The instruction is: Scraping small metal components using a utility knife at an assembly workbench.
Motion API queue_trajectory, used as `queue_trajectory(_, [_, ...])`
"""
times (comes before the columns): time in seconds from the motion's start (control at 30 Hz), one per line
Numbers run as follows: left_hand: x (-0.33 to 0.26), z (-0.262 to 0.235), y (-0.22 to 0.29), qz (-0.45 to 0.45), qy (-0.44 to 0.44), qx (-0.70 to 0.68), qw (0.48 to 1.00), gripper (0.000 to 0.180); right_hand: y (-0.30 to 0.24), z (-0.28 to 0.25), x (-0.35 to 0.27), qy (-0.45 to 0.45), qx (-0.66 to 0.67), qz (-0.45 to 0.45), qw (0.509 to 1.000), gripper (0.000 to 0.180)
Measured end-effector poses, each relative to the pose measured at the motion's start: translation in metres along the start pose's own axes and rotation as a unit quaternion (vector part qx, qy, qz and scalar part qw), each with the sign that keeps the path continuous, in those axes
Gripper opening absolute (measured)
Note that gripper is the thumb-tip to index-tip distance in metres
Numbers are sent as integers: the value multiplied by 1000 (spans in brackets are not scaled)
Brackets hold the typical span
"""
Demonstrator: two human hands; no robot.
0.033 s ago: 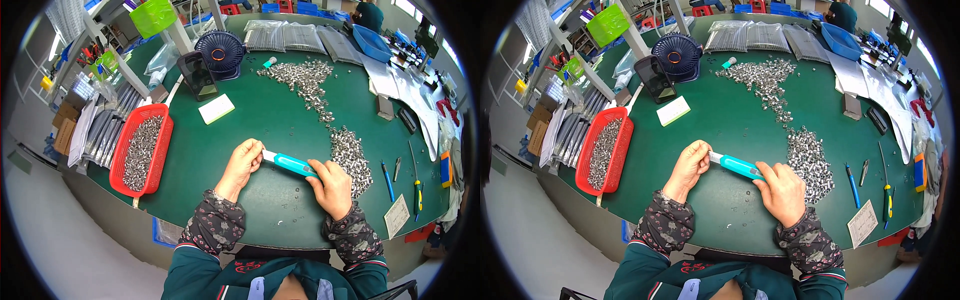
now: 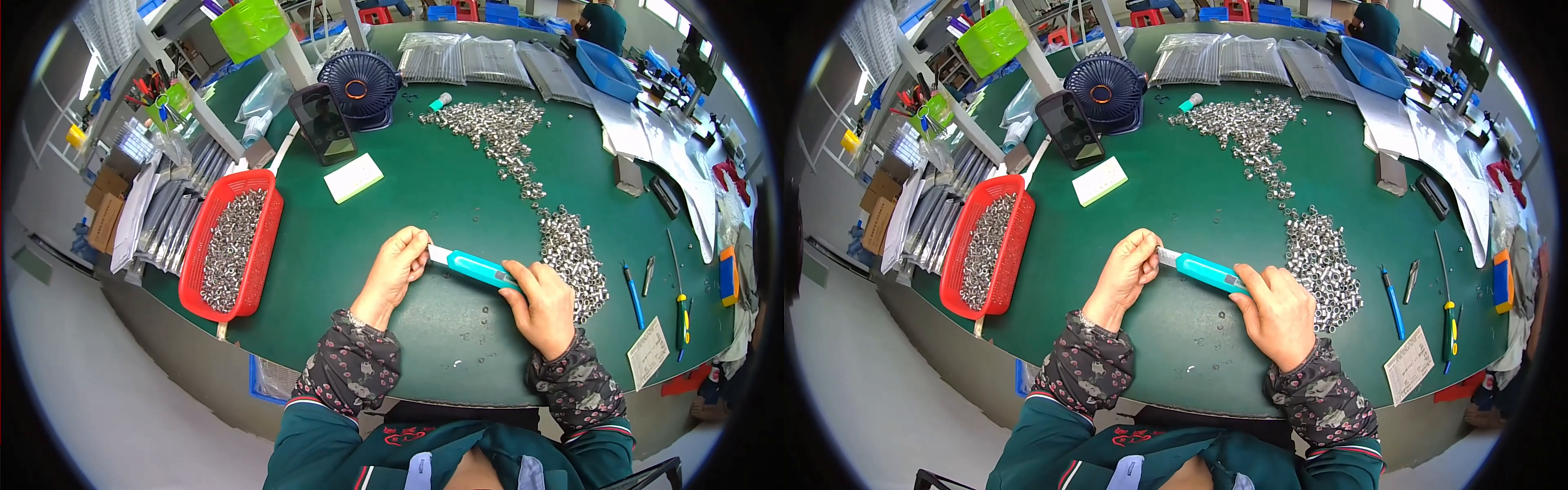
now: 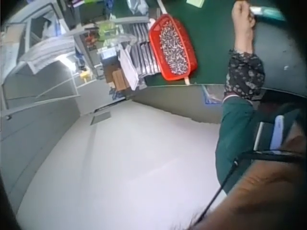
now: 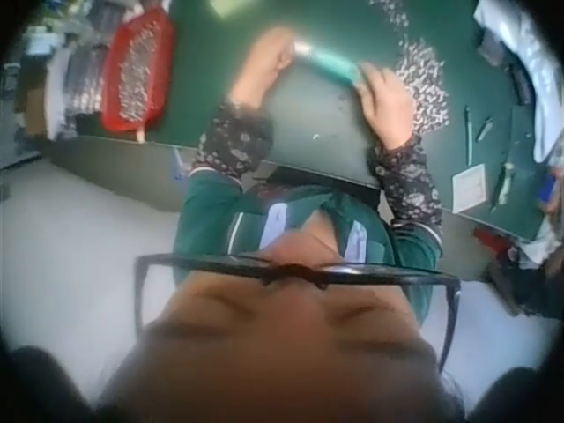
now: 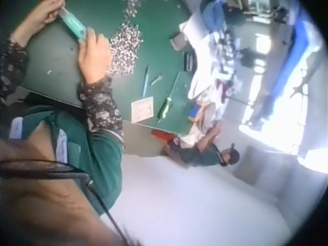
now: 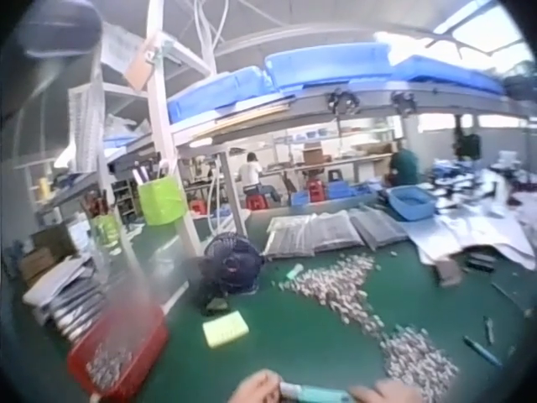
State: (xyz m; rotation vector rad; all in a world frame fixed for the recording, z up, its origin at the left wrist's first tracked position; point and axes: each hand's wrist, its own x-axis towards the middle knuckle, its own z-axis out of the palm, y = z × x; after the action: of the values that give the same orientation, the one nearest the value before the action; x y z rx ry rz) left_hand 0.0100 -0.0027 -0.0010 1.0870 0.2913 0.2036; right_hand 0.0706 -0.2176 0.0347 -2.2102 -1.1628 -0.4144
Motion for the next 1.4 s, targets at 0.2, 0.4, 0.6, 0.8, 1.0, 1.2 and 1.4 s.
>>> queue_trajectory(0.2, [1,0,1,-17,5,3,1000,20,-1,-1,1,-7,-7,-1,1000,31])
queue_trajectory(0.4, [-1,4,4,-21,18,-1,1000,25,-1,-1,2,-5,11,-7,1000,30])
queue_trajectory(0.6, [0,1,2,-18,23,-20,999,29,3,-1,1,-7,74,18,997,27])
queue_trajectory(0.8, [-2,5,5,-25,34,-18,999,30,4,1,-1,-40,106,20,993,26])
queue_trajectory(1.0, [-2,9,7,-57,47,-15,997,31,4,-1,1,-48,84,17,995,27])
queue_trajectory(1.2, [-3,-1,4,-42,-26,-82,995,29,3,-2,3,64,58,13,996,33])
queue_trajectory(1.4, [-3,1,7,-35,1,-92,995,27,3,0,1,16,-6,31,999,35])
